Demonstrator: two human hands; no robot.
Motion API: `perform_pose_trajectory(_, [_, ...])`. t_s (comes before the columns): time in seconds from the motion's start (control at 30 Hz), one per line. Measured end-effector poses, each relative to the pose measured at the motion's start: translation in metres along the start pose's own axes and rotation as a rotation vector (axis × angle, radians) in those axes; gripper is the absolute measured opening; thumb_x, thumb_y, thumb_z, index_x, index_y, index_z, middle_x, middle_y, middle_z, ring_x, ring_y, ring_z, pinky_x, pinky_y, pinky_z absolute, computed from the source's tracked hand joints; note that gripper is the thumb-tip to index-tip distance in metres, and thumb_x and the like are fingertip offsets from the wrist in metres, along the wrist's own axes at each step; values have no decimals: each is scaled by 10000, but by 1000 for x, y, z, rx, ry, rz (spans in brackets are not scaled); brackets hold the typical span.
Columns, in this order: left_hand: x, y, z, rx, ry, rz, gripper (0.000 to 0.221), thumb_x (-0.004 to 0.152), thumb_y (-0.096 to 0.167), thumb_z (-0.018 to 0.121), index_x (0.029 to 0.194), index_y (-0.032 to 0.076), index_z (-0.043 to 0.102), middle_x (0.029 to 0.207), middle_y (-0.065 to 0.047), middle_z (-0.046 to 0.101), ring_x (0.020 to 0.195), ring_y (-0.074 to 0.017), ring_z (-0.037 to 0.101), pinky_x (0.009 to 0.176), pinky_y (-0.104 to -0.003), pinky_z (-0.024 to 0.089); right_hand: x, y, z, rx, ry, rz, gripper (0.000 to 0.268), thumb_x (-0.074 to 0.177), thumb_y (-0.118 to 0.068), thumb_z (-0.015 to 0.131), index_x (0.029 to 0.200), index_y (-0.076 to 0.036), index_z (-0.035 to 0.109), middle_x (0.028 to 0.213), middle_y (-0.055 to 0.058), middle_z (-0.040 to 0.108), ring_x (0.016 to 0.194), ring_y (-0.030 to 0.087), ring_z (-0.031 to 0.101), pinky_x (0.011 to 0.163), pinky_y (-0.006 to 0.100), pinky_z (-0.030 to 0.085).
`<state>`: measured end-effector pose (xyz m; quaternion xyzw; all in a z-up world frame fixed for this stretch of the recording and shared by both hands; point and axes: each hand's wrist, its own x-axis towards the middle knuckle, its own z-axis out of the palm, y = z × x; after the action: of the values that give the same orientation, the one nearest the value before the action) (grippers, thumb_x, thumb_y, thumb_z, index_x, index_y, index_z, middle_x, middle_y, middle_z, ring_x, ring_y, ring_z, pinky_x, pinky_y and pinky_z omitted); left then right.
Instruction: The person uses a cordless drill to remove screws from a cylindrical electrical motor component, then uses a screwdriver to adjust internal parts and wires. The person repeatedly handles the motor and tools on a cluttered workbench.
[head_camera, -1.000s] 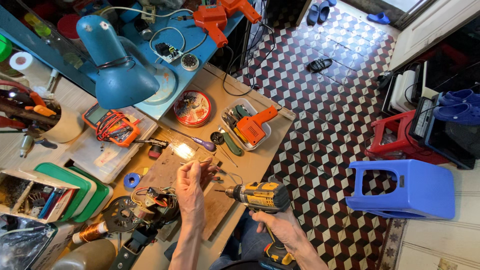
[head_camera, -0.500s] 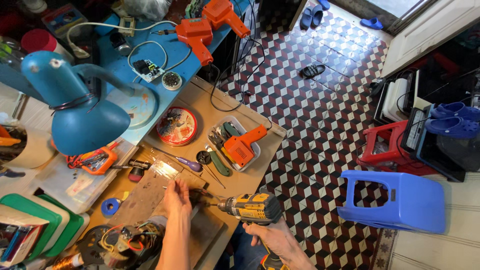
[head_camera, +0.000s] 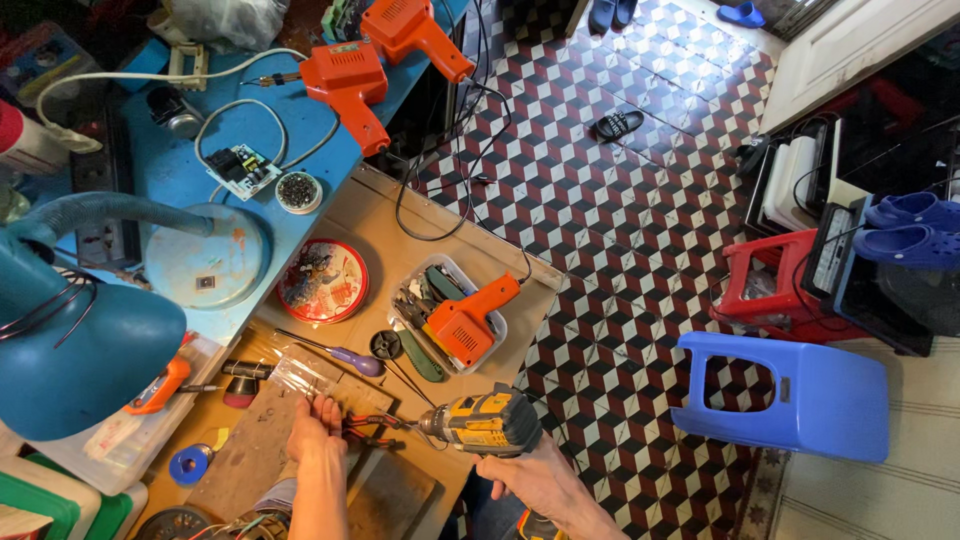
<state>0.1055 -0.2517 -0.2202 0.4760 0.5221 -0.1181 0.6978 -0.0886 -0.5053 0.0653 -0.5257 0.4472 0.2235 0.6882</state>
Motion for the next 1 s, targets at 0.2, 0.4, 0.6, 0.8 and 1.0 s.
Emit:
perform_pose_trajectory(0.2, [0,4,2,31,34,3,226,1030,317,656,1041,91,665,939,-66,755,709,-148,704,645,-277,604,6,-6,-5,-33,-23,10,231,815,-137,713,1020,-31,735,829,8,705,574,99,601,563,256,522])
perform_pose_trajectory(0.4, [-1,9,-3,55,32,-38,224,1034,297,616,1064,78,648,943,-97,753,717,-186,718,642,-300,612,5,-5,-4,-9,-38,-1,227,806,-107,707,1016,-21,719,835,16,704,572,100,603,555,258,515])
perform_pose_trajectory(0.6, [-16,0,-17,57,-109,-27,231,1046,254,573,1132,46,623,1036,-101,742,819,-197,732,712,-300,613,-3,-5,6,-18,-71,-89,227,799,-92,698,1008,-5,716,839,19,702,563,96,602,534,257,507])
perform_pose_trajectory(0.8, [-92,-27,-51,203,-379,19,302,995,251,623,1205,35,637,1073,-92,721,895,-192,690,764,-306,569,-19,4,26,-5,-36,-145,231,794,-75,704,1011,6,719,843,25,706,573,93,608,539,257,523])
perform_pose_trajectory(1.0, [-174,-8,-100,292,-446,39,446,972,256,636,1348,15,638,1143,-109,756,885,-167,691,790,-299,574,-51,21,46,68,-26,-259,241,792,-65,715,1020,12,716,865,37,708,608,92,610,561,264,555])
